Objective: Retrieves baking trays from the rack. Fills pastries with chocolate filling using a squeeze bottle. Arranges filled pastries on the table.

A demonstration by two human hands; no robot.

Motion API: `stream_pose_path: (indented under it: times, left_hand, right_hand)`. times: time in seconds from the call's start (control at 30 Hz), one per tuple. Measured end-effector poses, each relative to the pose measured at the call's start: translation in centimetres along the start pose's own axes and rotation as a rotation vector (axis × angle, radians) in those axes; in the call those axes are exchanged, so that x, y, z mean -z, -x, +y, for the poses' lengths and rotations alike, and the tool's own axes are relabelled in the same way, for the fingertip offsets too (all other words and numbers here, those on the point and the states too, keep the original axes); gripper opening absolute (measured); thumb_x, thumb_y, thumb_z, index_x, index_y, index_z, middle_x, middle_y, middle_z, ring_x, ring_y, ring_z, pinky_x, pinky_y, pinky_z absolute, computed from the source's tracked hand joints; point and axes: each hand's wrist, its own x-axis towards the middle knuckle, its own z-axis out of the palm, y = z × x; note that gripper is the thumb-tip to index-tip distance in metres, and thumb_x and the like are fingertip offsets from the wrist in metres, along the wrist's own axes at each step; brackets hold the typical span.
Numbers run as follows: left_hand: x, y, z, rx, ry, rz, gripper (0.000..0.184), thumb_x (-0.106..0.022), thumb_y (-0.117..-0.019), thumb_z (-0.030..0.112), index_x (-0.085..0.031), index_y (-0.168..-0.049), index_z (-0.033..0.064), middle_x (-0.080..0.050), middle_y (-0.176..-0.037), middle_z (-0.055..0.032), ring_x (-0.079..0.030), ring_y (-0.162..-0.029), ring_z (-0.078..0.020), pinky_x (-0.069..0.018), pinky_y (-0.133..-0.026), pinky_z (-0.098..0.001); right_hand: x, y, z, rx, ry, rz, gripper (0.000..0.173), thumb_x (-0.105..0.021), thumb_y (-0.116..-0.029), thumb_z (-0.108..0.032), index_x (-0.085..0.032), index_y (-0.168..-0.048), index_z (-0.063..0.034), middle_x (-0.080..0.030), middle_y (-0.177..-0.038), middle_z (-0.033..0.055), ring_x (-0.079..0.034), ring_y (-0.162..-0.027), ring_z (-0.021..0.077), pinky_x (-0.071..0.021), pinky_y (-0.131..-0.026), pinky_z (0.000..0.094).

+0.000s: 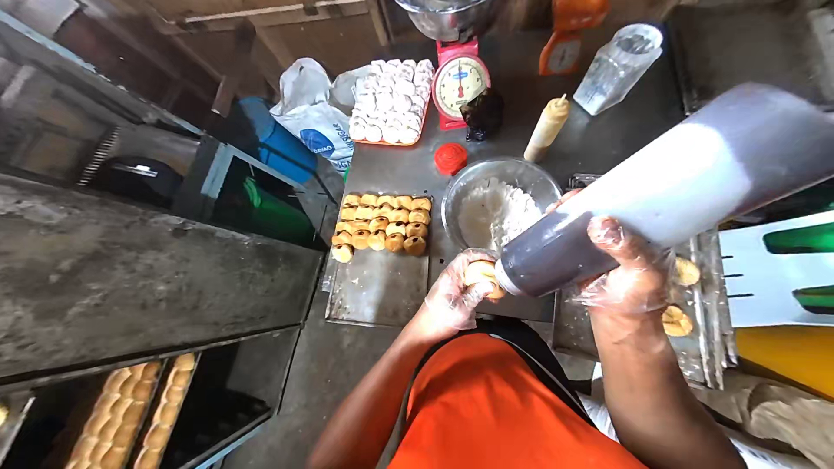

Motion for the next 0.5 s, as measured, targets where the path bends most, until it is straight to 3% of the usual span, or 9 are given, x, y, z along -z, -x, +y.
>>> stream_pose_path:
  times: [0.13, 0.23, 0.33, 0.43, 0.5]
  left_hand:
    - [-0.4, -0.2, -0.6, -0.046, 0.031, 0.083, 0.048, -0.058, -0.0998, 0.007, -0.039, -0.141, -0.0080, -0.062, -0.122, -0.0171, -0.070, -0.098, -0.0235, -0.0631, -0.085, -0.0412]
    - [-0.6, -0.1, -0.9, -0.087, 0.212, 0.101, 0.050, -0.057, -0.0998, 0.007, -0.036, -0.143, -0.0046, -0.062, -0.122, -0.0191, -0.071, -0.098, -0.0288, -0.0626, -0.084, -0.0468]
    - [0.9, 0.2, -0.3, -0.076, 0.195, 0.006, 0.045, -0.059, -0.1000, 0.008, -0.041, -0.140, -0.0033, -0.062, -0.121, -0.0171, -0.069, -0.099, -0.0270, -0.0616, -0.086, -0.0469]
    - [2.0, 0.8, 1.0, -0.011, -0.011, -0.095, 0.041, -0.057, -0.1010, 0.008, -0.045, -0.137, -0.0061, -0.061, -0.125, -0.0149, -0.067, -0.105, -0.0207, -0.0597, -0.090, -0.0392]
    - [1.7, 0.9, 1.4, 0.023, -0.125, -0.085, 0.039, -0.051, -0.1040, 0.011, -0.045, -0.138, -0.0061, -0.061, -0.126, -0.0146, -0.067, -0.106, -0.0186, -0.0598, -0.091, -0.0366]
  right_hand:
    - [-2.1, 0.5, 0.7, 0.048, -0.030, 0.170, 0.033, -0.068, -0.0946, -0.026, -0.066, -0.120, -0.0051, -0.070, -0.119, 0.0160, -0.067, -0.114, 0.0300, -0.0552, -0.100, 0.0489]
    - [-2.7, 0.7, 0.9, -0.007, -0.131, 0.226, 0.036, -0.061, -0.0981, -0.033, -0.063, -0.123, -0.0066, -0.068, -0.123, 0.0153, -0.064, -0.118, 0.0289, -0.0538, -0.102, 0.0483]
    - [-1.8, 0.8, 0.9, -0.080, -0.150, 0.108, 0.041, -0.070, -0.0928, -0.033, -0.063, -0.124, -0.0077, -0.068, -0.122, 0.0150, -0.066, -0.115, 0.0281, -0.0556, -0.099, 0.0476]
    - [-0.6, 0.0, 0.8, -0.076, -0.021, -0.126, 0.040, -0.076, -0.0882, -0.025, -0.066, -0.122, -0.0073, -0.070, -0.118, 0.0152, -0.068, -0.109, 0.0287, -0.0572, -0.095, 0.0481]
    - [-0.9, -0.1, 0.9, -0.016, 0.069, -0.136, 0.041, -0.079, -0.0862, -0.022, -0.065, -0.121, -0.0061, -0.070, -0.115, 0.0165, -0.069, -0.106, 0.0311, -0.0585, -0.092, 0.0509]
